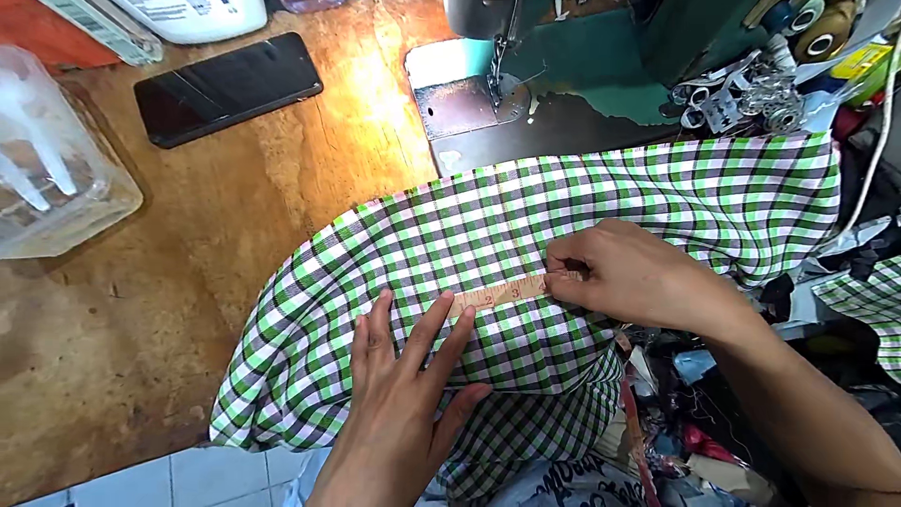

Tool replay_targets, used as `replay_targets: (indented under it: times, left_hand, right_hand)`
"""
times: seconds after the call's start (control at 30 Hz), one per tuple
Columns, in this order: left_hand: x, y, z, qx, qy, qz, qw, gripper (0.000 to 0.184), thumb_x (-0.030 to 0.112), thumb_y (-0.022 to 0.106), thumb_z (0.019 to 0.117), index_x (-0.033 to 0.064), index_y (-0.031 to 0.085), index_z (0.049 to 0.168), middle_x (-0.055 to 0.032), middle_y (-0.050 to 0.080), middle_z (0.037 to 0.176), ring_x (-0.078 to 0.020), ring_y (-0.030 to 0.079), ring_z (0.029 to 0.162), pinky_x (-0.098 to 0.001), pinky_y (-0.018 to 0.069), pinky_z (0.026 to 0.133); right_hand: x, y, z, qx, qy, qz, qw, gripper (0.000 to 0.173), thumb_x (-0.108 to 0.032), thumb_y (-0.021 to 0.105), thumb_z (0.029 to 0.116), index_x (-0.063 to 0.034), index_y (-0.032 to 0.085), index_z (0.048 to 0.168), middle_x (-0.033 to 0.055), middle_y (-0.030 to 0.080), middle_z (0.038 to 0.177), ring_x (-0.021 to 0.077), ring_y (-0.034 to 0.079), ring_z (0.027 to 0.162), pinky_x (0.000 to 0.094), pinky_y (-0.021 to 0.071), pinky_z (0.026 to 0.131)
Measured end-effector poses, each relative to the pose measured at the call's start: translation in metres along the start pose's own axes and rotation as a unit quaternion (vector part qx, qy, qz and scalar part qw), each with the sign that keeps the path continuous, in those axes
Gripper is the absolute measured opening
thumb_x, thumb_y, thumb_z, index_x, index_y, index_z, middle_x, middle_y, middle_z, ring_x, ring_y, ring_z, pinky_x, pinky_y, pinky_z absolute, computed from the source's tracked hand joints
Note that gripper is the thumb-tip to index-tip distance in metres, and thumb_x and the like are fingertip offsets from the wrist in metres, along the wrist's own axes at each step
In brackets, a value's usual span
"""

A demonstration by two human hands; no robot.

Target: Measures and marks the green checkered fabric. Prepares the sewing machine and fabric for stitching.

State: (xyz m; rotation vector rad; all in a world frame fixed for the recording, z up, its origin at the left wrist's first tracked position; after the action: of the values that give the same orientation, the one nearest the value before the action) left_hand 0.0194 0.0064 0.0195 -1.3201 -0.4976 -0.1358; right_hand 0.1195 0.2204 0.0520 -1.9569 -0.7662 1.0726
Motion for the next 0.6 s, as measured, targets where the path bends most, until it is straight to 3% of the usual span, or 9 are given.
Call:
replay_targets:
  times: [0.17, 0.6]
  left_hand:
    - [0.001, 0.001, 0.000, 0.002, -0.004, 0.003, 1.000, 0.064, 0.060, 0.035, 0.1042, 0.0188, 0.056, 0.148, -0.0125, 0.050, 0.155, -0.0621, 0.031, 0.142, -0.0817, 0.0182, 0.109]
    - [0.001, 0.007, -0.001, 0.030, -0.022, 0.006, 0.999, 0.070, 0.064, 0.028, 0.1037, 0.0174, 0.057, 0.146, -0.0162, 0.053, 0.152, -0.0627, 0.028, 0.143, -0.0810, 0.0181, 0.109]
  right_hand:
    - [0.001, -0.003, 0.007, -0.021, 0.009, -0.009, 1.000, 0.029, -0.032, 0.060, 0.0990, -0.0195, 0.059, 0.072, -0.0064, 0.046, 0.060, 0.0102, 0.048, 0.057, 0.0340, 0.0345, 0.054]
    - [0.004, -0.005, 0.012, -0.027, 0.008, -0.004, 1.000, 0.031, -0.033, 0.062, 0.0991, -0.0193, 0.060, 0.071, -0.0062, 0.047, 0.058, 0.0097, 0.048, 0.053, 0.0321, 0.0347, 0.050]
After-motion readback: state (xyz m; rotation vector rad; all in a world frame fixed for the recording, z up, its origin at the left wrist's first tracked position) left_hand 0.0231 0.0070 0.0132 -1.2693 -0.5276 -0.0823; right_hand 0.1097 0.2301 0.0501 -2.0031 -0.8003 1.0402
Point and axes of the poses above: each hand's wrist, its own z-axis towards the middle knuckle, its own y-axis out of the palm, x = y × z, the point moved 5 cm from there along z, towards the middle knuckle
